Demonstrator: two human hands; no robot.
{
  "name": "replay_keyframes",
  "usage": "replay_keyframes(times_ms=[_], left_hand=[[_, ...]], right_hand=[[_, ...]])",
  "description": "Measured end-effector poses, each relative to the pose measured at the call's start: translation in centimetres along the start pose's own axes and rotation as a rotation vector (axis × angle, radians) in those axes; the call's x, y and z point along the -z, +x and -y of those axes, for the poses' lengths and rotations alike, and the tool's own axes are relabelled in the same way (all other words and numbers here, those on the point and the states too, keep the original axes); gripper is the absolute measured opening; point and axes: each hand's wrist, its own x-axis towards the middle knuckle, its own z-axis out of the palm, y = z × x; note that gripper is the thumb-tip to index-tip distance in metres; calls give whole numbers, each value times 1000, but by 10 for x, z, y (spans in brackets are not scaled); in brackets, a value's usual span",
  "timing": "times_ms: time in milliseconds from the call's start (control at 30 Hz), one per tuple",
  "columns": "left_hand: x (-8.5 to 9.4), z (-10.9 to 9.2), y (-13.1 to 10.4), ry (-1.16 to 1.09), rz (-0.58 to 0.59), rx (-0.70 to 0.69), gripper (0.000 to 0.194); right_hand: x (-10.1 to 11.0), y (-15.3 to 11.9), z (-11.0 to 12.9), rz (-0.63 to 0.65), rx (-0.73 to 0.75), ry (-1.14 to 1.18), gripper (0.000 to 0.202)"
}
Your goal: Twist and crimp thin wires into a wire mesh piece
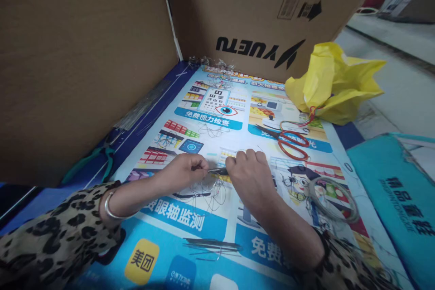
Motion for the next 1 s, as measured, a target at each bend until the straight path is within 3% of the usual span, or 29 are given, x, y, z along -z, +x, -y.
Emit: replay_keyframes(times_ms=[767,1000], left_hand=[[-2,-2,-3,-59,-15,3,7],[0,0,-2,-136,-2,-4,8]], right_hand=[[-3,1,2,25,-10,24,10],[-5,1,-4,59,16,135,14]])
